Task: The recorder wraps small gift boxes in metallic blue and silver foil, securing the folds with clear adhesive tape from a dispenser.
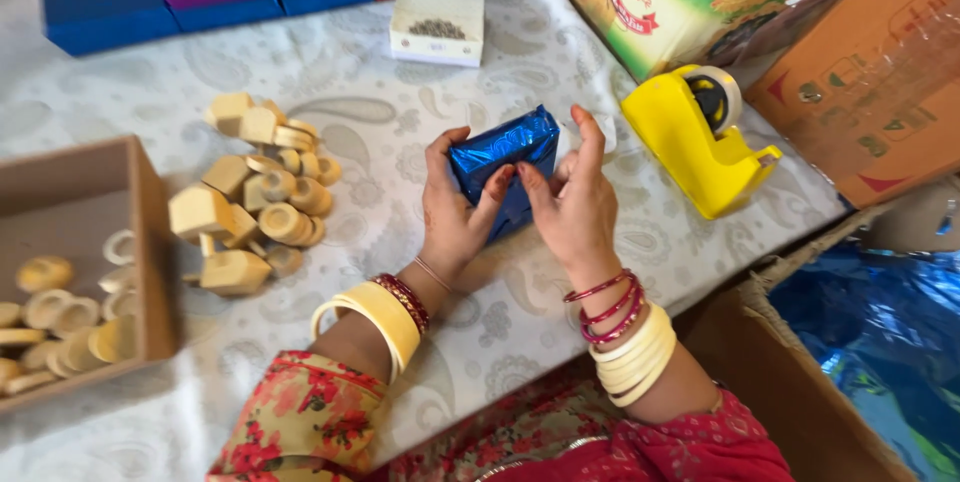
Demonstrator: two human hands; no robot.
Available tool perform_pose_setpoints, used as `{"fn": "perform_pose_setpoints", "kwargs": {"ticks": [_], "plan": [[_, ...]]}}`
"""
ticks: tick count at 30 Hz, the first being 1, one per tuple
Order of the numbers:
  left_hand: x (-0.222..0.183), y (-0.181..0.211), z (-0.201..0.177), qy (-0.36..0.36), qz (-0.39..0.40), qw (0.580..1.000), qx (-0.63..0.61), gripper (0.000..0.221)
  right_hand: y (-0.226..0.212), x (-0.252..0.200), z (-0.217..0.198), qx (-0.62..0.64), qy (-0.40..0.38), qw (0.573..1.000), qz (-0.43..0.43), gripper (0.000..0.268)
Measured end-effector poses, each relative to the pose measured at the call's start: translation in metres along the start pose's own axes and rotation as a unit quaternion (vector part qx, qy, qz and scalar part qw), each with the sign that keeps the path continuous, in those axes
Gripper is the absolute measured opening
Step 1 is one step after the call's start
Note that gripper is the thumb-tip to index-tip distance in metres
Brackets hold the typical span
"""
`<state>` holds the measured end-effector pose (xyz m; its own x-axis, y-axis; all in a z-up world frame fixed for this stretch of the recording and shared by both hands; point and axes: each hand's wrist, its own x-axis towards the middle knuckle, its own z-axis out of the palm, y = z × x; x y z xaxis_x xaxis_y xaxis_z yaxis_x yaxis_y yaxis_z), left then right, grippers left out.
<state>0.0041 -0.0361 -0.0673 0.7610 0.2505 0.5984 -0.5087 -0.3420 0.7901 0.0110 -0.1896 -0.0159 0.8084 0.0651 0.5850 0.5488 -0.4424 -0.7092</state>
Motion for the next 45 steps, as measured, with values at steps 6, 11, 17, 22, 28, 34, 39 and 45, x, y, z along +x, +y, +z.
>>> {"fn": "perform_pose_setpoints", "kwargs": {"ticks": [6, 11, 17, 22, 28, 34, 39, 45], "plan": [[0.004, -0.003, -0.001, -0.004, -0.016, 0.999, -0.04, 0.065, 0.04, 0.009, -0.011, -0.067, 0.008, 0.997, 0.041, 0.086], [0.001, -0.01, -0.003, -0.029, -0.012, 0.993, -0.112, 0.065, 0.069, 0.013, -0.019, 0.08, -0.087, 0.987, -0.113, 0.066], [0.015, 0.012, -0.018, -0.009, 0.076, 0.996, -0.054, 0.065, 0.033, 0.009, -0.017, 0.085, -0.063, 0.994, -0.039, 0.058], [0.01, -0.015, -0.006, 0.014, 0.019, 0.998, -0.066, 0.079, 0.009, 0.005, 0.001, -0.194, -0.029, 0.943, -0.268, 0.061], [0.008, -0.06, -0.004, 0.003, -0.083, 0.995, -0.046, 0.089, 0.023, 0.004, -0.006, -0.065, -0.142, 0.957, -0.245, 0.054], [0.014, -0.059, -0.002, -0.011, -0.12, 0.991, -0.049, 0.096, 0.109, 0.047, -0.011, 0.309, -0.289, 0.902, 0.088, 0.072], [0.004, -0.051, 0.0, -0.021, -0.155, 0.985, -0.073, 0.1, 0.121, 0.033, 0.014, 0.393, -0.265, 0.865, 0.162, 0.079], [0.005, -0.032, -0.007, -0.011, -0.165, 0.982, -0.096, 0.1, 0.112, 0.021, 0.032, 0.368, -0.186, 0.901, 0.136, 0.078]]}}
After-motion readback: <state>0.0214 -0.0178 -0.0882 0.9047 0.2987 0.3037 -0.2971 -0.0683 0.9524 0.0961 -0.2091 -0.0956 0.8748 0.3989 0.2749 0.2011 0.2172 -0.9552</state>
